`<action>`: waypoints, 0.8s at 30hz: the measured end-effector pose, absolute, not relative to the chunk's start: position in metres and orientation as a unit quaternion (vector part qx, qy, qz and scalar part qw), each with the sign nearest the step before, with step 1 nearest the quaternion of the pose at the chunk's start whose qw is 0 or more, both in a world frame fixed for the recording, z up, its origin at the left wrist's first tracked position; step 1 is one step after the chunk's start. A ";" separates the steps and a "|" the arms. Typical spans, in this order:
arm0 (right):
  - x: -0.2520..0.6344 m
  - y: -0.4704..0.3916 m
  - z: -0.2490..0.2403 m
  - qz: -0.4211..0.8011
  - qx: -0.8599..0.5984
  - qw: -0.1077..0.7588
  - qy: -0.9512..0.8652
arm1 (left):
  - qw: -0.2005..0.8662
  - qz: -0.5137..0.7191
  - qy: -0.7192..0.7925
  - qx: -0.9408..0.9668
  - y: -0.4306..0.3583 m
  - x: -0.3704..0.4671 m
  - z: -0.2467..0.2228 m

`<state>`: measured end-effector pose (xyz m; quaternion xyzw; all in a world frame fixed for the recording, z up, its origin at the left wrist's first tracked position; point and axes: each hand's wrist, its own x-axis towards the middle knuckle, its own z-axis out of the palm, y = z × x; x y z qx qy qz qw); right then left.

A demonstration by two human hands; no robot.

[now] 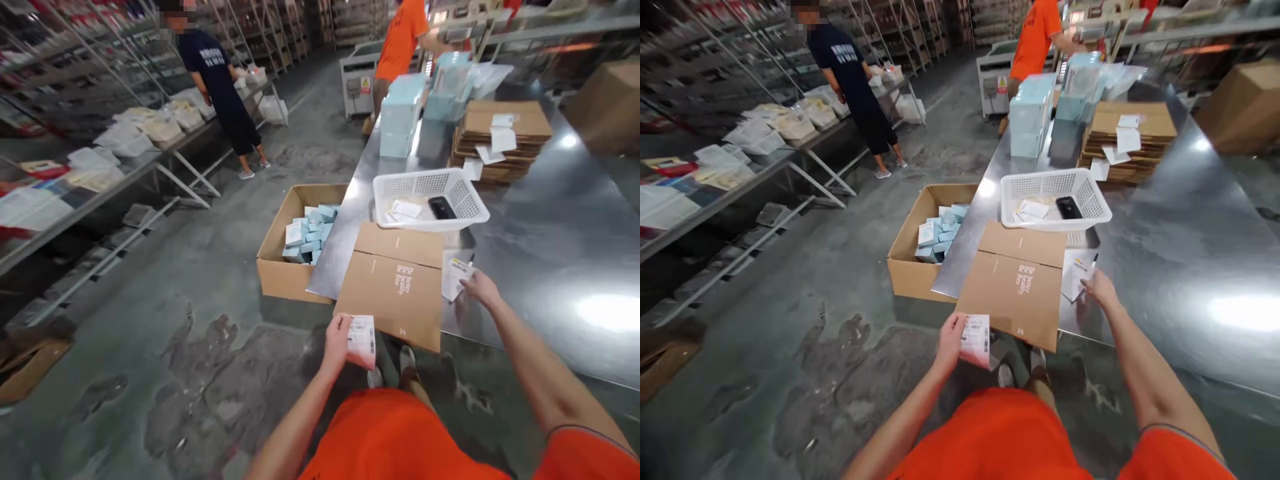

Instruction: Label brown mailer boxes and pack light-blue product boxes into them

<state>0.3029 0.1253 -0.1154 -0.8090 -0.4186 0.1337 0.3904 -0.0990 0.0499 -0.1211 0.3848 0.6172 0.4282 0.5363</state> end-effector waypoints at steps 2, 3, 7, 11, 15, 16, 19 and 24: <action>0.270 0.130 -0.095 0.146 -0.803 0.374 -0.439 | 0.549 0.423 0.596 0.405 0.053 -0.084 -0.112; 0.246 0.129 -0.082 0.181 -0.785 0.366 -0.465 | 0.553 0.424 0.588 0.410 0.056 -0.077 -0.106; 0.140 0.099 -0.044 0.529 -0.541 0.234 -0.611 | 0.581 0.449 0.553 0.395 0.061 -0.064 -0.078; 0.106 0.094 -0.043 0.534 -0.519 0.243 -0.621 | 0.730 0.404 0.456 0.309 0.042 -0.076 -0.069; 0.120 0.115 -0.040 0.371 -0.601 0.241 -0.666 | 0.781 0.305 0.441 0.320 0.011 -0.091 -0.086; 0.119 0.113 -0.036 0.299 -0.615 0.226 -0.694 | 0.775 0.303 0.451 0.324 0.006 -0.092 -0.090; 0.099 0.089 -0.020 0.179 -0.571 0.119 -0.792 | 0.739 0.329 0.473 0.349 0.002 -0.092 -0.092; 0.068 0.053 -0.003 0.248 -0.472 -0.092 -0.841 | 0.711 0.332 0.461 0.415 0.007 -0.090 -0.077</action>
